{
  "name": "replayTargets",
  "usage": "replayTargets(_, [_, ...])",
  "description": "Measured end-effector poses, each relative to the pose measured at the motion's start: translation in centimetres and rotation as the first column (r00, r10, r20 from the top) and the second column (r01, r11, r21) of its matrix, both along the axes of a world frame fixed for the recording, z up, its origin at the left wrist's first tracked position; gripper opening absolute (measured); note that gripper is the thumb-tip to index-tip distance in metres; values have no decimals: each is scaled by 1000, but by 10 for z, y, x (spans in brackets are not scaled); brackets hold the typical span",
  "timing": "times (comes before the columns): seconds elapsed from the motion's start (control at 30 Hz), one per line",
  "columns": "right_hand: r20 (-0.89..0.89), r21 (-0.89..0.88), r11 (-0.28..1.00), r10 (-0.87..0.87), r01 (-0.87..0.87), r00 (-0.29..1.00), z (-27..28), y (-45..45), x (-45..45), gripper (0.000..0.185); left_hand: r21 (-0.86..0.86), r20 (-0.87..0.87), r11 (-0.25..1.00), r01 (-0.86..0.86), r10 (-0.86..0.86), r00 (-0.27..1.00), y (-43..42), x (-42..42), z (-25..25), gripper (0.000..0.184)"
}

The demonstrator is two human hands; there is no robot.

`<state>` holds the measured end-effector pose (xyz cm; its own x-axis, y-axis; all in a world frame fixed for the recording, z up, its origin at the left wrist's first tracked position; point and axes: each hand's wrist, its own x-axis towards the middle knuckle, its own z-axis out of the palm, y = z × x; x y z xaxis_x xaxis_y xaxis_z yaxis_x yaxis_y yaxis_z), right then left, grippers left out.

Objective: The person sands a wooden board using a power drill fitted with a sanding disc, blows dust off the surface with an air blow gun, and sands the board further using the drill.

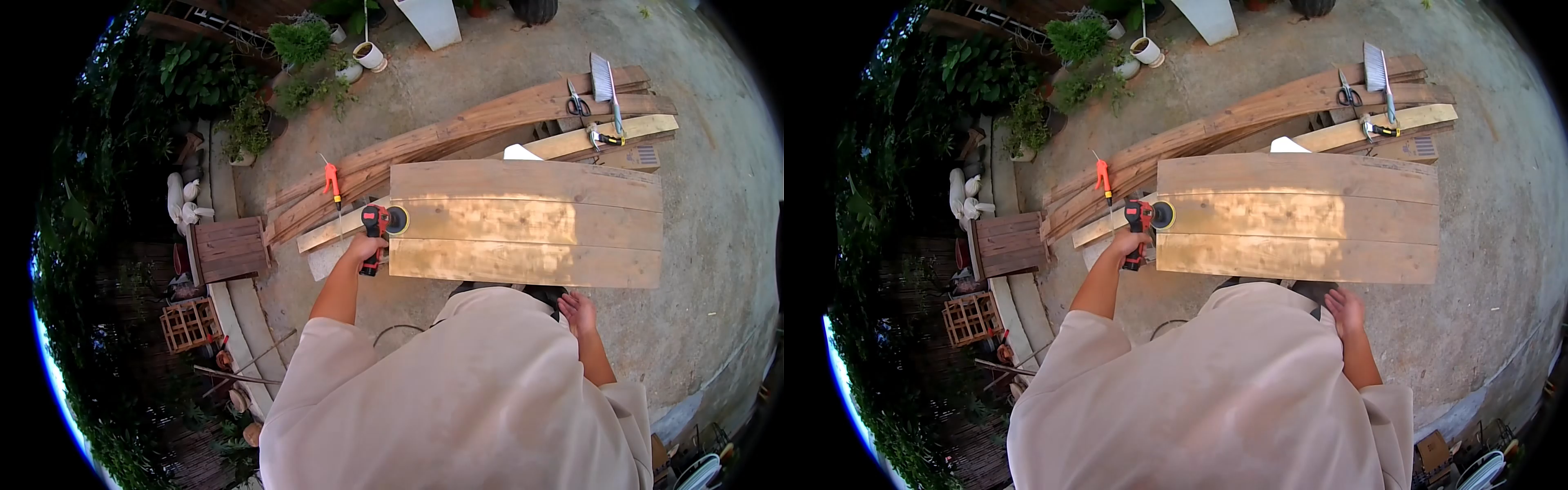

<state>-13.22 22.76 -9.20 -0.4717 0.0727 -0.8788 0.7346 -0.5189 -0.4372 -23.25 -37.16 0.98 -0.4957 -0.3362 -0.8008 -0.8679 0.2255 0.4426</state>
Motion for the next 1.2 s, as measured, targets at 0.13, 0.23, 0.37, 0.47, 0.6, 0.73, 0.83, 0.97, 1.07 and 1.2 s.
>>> replayTargets(0.13, [-7, -7, 1000, 12, -12, 1000, -6, 3, 4, 56, -10, -69, 999, -35, 34, 997, 5, -2, -5, 11])
replayTargets(0.23, [3, -6, 1000, 17, -17, 1000, -5, 4, 3, 57, -55, -16, 993, 103, -104, 994, -4, -5, 1, 11])
replayTargets(0.37, [-3, -23, 1000, -13, 13, 1000, -7, 3, 4, 57, -14, -12, 1000, 8, -8, 1000, -19, -6, -2, 12])
replayTargets(0.47, [0, -33, 999, -37, 37, 999, -9, 5, 8, 57, 54, -19, 998, 9, -8, 1000, -8, -1, 14, 17])
replayTargets(0.6, [5, -23, 1000, -12, 12, 1000, -6, 2, 4, 54, 325, -77, 942, -78, 109, 991, 1, 16, 11, 22])
replayTargets(0.73, [-30, 174, 937, 313, -303, 949, 42, -19, -21, 38, 684, -164, 718, -125, 319, 934, 22, 45, 16, 33])
replayTargets(0.83, [-149, 271, 825, 544, -495, 825, 65, -46, -54, 39, 814, -264, 581, -33, 418, 869, 50, 58, 36, 41])
replayTargets(0.97, [-240, 454, 677, 719, -579, 652, 83, -92, -109, 40, 839, -321, 543, 44, 428, 845, 84, 65, 59, 49])
replayTargets(1.07, [-362, 478, 622, 783, -620, 506, 90, -127, -130, 39, 800, -342, 595, 78, 345, 874, 92, 68, 68, 54])
replayTargets(1.2, [-417, 343, 561, 810, -753, 413, 99, -175, -138, 49, 871, -302, 483, 90, 383, 873, 102, 85, 56, 60])
